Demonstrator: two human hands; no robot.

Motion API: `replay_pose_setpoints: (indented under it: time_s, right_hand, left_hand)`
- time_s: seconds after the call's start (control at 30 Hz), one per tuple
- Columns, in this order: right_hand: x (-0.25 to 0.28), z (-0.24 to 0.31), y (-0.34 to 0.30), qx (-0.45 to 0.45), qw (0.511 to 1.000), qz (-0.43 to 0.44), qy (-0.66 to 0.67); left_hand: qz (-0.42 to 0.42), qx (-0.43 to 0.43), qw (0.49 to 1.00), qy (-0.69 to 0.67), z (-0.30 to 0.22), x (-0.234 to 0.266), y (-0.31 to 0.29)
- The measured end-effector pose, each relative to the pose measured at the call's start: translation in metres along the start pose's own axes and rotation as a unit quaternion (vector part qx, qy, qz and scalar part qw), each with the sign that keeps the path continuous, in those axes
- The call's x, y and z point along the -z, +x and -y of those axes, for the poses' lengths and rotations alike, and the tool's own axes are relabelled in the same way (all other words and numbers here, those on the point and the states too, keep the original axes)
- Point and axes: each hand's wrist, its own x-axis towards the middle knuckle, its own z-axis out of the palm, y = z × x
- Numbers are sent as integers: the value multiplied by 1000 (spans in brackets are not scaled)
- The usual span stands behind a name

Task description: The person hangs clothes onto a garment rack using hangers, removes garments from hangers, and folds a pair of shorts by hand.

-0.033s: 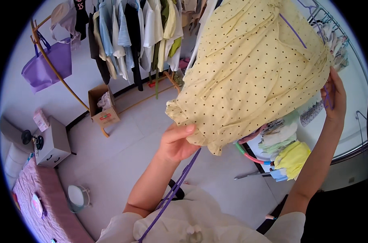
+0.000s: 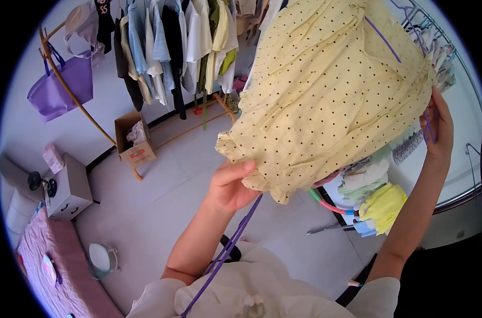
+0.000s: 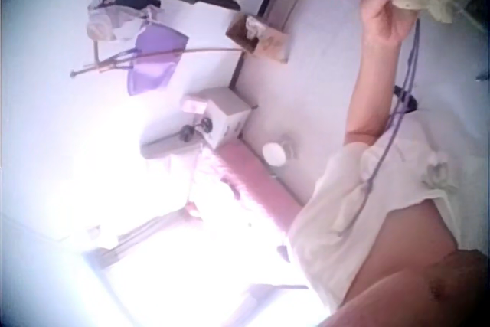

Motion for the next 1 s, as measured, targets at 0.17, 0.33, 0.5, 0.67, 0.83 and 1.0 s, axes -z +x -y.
replay_pose_setpoints:
  time_s: [0.17, 0.33, 0.5, 0.67, 0.83, 1.0]
  right_hand:
    - [12, 7, -8, -2, 998, 61, 11]
    - [28, 7, -17, 13, 998, 67, 15]
    - [46, 8, -24, 16, 996, 87, 28]
    - [46, 7, -33, 22, 997, 67, 26]
    - [38, 8, -35, 2, 997, 65, 52]
    - [25, 9, -42, 6, 999, 38, 32]
  left_hand:
    - [20, 8, 981, -193, 9, 2, 2]
    - [51, 26, 975, -214, 14, 0, 5]
    - [53, 43, 974, -215, 18, -3, 5]
    - [40, 58, 975, -211, 20, -4, 3]
    - [1, 40, 987, -158, 20, -14, 1]
    - [-123, 53, 991, 0, 13, -38, 0]
